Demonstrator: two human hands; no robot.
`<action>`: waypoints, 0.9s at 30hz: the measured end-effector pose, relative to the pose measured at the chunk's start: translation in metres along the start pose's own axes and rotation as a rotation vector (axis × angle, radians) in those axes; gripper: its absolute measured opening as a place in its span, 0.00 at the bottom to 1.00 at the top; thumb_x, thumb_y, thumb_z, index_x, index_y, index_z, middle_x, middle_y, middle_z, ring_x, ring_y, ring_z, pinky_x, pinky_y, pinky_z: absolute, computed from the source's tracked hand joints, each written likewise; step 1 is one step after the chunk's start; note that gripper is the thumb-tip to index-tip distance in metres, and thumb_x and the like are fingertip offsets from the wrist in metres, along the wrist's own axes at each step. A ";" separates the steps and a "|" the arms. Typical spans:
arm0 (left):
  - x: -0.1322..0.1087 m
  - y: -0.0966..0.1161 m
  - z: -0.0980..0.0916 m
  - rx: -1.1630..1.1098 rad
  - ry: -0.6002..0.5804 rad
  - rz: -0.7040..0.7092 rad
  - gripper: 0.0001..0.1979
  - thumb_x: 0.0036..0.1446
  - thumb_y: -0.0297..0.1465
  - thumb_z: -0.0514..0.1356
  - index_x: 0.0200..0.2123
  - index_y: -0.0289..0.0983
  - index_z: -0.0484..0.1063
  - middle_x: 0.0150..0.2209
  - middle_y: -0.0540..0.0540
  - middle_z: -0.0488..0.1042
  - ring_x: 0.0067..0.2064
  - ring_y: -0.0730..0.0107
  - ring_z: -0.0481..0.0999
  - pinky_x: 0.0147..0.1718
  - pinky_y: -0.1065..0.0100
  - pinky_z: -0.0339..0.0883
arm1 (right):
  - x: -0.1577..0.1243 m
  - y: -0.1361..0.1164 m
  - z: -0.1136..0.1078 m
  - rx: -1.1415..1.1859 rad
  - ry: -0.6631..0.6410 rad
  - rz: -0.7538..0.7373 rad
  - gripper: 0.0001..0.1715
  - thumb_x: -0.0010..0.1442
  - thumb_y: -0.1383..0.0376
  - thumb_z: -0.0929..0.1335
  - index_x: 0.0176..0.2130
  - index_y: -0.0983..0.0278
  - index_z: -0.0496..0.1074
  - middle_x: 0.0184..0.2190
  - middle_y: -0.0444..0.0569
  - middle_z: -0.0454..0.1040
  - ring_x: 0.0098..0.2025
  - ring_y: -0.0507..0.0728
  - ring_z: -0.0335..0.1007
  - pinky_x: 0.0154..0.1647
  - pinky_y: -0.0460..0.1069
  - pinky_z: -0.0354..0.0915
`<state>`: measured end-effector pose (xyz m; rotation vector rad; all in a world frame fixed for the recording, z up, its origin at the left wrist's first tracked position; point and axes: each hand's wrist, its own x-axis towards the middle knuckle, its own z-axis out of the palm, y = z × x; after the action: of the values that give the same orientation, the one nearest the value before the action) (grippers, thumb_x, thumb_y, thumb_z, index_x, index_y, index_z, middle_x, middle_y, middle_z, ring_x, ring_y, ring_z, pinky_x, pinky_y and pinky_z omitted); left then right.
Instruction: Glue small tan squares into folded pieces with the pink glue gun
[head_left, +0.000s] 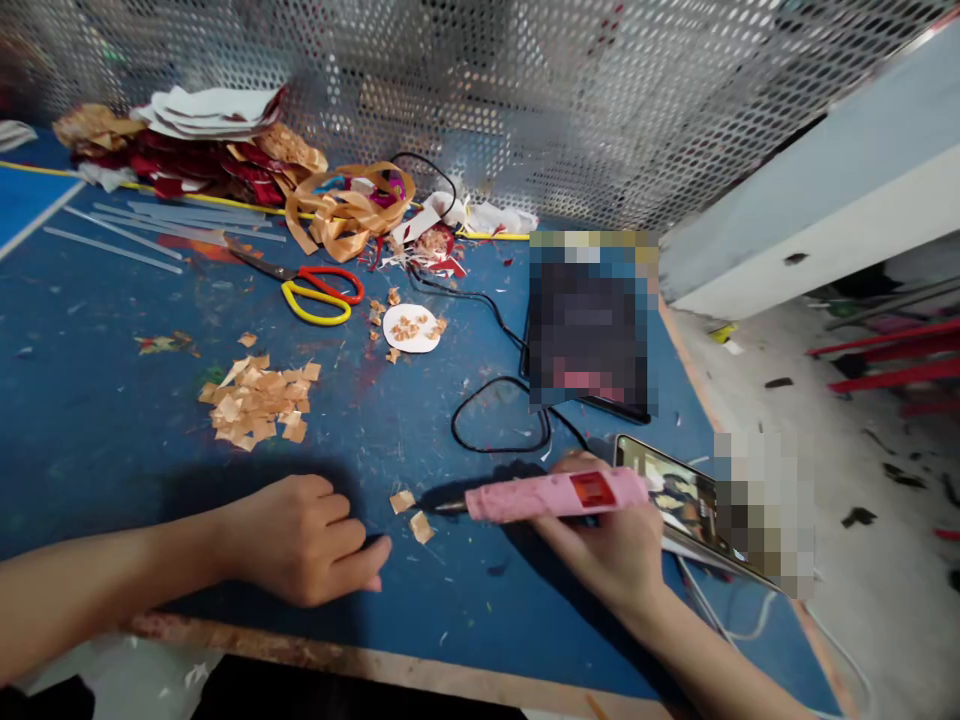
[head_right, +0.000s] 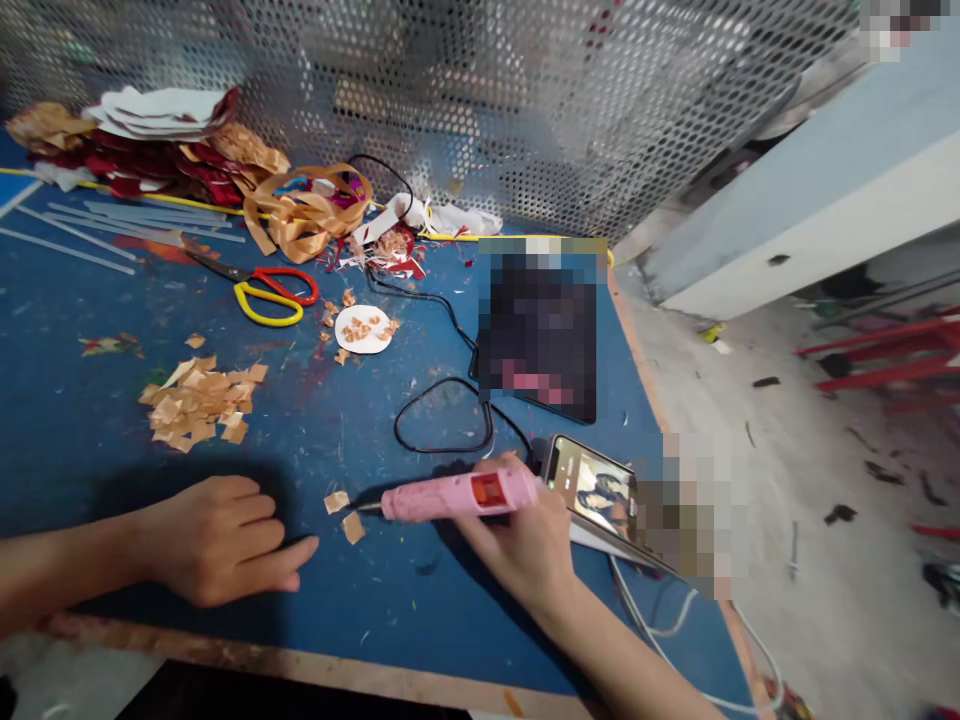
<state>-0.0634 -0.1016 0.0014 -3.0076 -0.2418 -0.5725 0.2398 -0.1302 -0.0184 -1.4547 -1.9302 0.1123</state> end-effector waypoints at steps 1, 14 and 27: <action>-0.001 0.002 0.001 -0.006 -0.047 0.011 0.11 0.64 0.36 0.55 0.41 0.35 0.73 0.18 0.55 0.65 0.19 0.73 0.63 0.17 0.67 0.51 | 0.000 0.000 0.000 -0.018 -0.015 -0.054 0.10 0.56 0.59 0.68 0.29 0.61 0.66 0.21 0.43 0.73 0.20 0.54 0.70 0.20 0.47 0.65; 0.004 0.009 0.006 -0.031 -0.303 -0.082 0.23 0.65 0.45 0.51 0.55 0.36 0.69 0.22 0.52 0.69 0.20 0.71 0.67 0.18 0.66 0.51 | -0.007 -0.004 0.004 -0.071 -0.140 -0.211 0.04 0.60 0.68 0.65 0.33 0.60 0.63 0.22 0.43 0.70 0.21 0.51 0.67 0.21 0.46 0.60; 0.005 0.009 0.007 -0.026 -0.333 -0.072 0.26 0.61 0.47 0.56 0.56 0.36 0.68 0.22 0.53 0.69 0.20 0.69 0.69 0.17 0.64 0.53 | -0.005 -0.007 0.003 -0.034 -0.140 -0.211 0.05 0.62 0.67 0.65 0.32 0.60 0.63 0.22 0.43 0.70 0.20 0.51 0.67 0.20 0.47 0.61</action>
<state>-0.0553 -0.1093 -0.0035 -3.1148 -0.3644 -0.0748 0.2335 -0.1363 -0.0199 -1.2843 -2.1970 0.0858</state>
